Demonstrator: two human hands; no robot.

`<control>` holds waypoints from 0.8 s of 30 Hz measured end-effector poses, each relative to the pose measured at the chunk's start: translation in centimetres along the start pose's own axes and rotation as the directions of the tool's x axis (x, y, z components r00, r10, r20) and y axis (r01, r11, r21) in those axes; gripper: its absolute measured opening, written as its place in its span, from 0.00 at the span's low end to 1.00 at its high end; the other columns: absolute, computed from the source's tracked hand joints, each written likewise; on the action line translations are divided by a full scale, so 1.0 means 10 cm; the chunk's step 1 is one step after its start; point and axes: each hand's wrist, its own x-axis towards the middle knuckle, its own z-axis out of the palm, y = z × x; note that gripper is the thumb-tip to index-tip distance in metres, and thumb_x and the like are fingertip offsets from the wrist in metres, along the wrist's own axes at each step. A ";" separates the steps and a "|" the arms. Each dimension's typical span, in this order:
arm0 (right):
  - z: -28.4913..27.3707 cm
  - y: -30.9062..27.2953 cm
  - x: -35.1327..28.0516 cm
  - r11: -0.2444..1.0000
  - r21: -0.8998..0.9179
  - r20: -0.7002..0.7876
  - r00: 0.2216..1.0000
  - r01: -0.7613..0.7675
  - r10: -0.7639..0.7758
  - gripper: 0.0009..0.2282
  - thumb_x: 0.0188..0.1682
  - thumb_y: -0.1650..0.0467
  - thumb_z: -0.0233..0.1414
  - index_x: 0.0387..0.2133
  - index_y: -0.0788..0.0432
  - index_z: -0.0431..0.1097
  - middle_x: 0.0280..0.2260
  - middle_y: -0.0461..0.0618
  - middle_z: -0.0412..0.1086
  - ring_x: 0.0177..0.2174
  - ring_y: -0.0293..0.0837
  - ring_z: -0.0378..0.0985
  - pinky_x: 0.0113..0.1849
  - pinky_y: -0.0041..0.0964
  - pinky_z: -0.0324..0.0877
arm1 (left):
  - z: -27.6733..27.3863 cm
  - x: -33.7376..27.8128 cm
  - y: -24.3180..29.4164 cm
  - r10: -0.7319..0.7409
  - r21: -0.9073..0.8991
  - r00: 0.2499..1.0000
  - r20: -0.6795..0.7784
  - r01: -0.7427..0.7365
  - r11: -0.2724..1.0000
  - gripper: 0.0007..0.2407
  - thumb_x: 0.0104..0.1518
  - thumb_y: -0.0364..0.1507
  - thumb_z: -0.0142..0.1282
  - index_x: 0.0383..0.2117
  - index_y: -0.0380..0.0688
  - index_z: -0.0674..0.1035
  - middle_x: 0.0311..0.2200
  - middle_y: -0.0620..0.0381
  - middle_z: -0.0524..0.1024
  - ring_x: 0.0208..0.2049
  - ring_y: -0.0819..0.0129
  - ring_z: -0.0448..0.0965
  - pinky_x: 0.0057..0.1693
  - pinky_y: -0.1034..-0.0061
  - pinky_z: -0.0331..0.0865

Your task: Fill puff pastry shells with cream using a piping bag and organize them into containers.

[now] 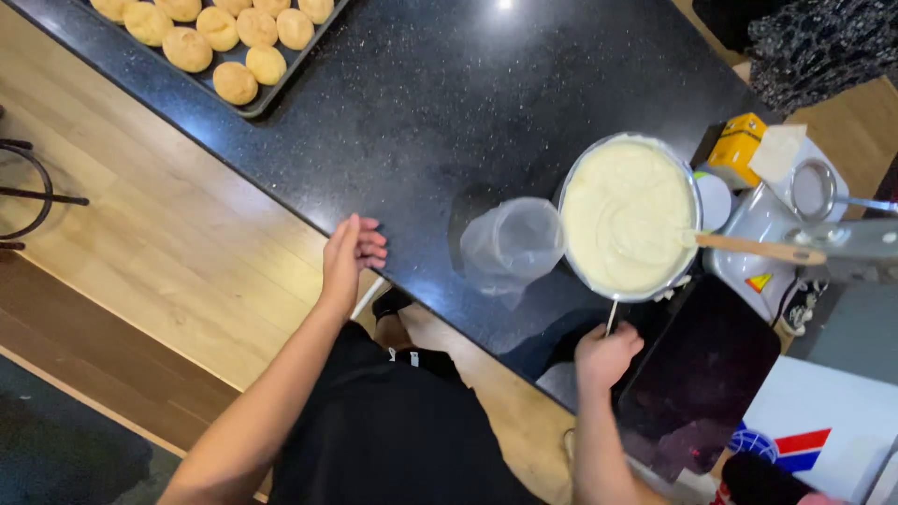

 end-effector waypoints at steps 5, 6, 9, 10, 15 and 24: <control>0.26 0.26 0.00 0.976 -0.004 0.179 0.960 -0.218 0.215 0.15 0.48 0.69 0.58 0.44 0.67 0.70 0.40 0.72 0.74 0.42 0.67 0.78 0.45 0.54 0.72 | -0.25 -0.60 -0.35 0.008 0.066 1.000 -0.021 -0.007 0.998 0.12 0.67 0.37 0.50 0.42 0.40 0.76 0.29 0.57 0.78 0.27 0.73 0.76 0.35 0.78 0.71; 0.37 0.30 -0.02 0.967 0.004 0.242 0.939 -0.254 0.246 0.17 0.46 0.68 0.58 0.45 0.68 0.70 0.40 0.73 0.74 0.43 0.65 0.78 0.46 0.51 0.72 | -0.30 -0.72 -0.43 0.041 0.103 0.999 -0.018 -0.039 0.994 0.09 0.65 0.34 0.54 0.42 0.41 0.75 0.29 0.57 0.78 0.26 0.74 0.75 0.34 0.78 0.70; 0.23 0.04 -0.44 0.957 0.034 0.357 0.898 -0.287 0.256 0.13 0.45 0.67 0.57 0.39 0.62 0.78 0.38 0.67 0.77 0.42 0.60 0.80 0.45 0.49 0.73 | -0.45 -1.17 -0.49 0.042 0.165 0.997 0.070 -0.053 0.985 0.08 0.64 0.33 0.54 0.42 0.44 0.77 0.30 0.60 0.79 0.26 0.77 0.76 0.34 0.81 0.71; 0.23 0.06 -0.52 0.965 0.035 0.374 0.899 -0.258 0.227 0.13 0.45 0.67 0.57 0.39 0.62 0.78 0.38 0.67 0.77 0.42 0.60 0.80 0.45 0.49 0.73 | -0.55 -1.33 -0.54 0.049 0.157 0.998 0.036 -0.054 0.986 0.08 0.64 0.33 0.54 0.42 0.44 0.77 0.30 0.60 0.79 0.26 0.77 0.76 0.34 0.81 0.71; 0.31 0.29 -0.45 0.995 0.074 0.204 0.977 -0.073 0.057 0.11 0.46 0.66 0.58 0.32 0.63 0.80 0.29 0.65 0.76 0.32 0.60 0.82 0.39 0.51 0.75 | -1.14 -2.04 -0.77 -0.019 0.004 0.997 -0.075 0.020 1.000 0.08 0.64 0.33 0.53 0.41 0.43 0.77 0.30 0.60 0.79 0.26 0.77 0.76 0.34 0.81 0.70; -0.60 -0.92 -1.62 0.825 0.400 0.242 0.822 0.399 -0.515 0.08 0.53 0.70 0.54 0.38 0.65 0.69 0.28 0.59 0.75 0.27 0.49 0.79 0.34 0.44 0.74 | -2.12 -2.34 -1.51 -0.074 -0.266 0.893 -0.445 -0.053 0.962 0.07 0.66 0.34 0.52 0.35 0.45 0.77 0.27 0.61 0.76 0.23 0.77 0.73 0.31 0.80 0.68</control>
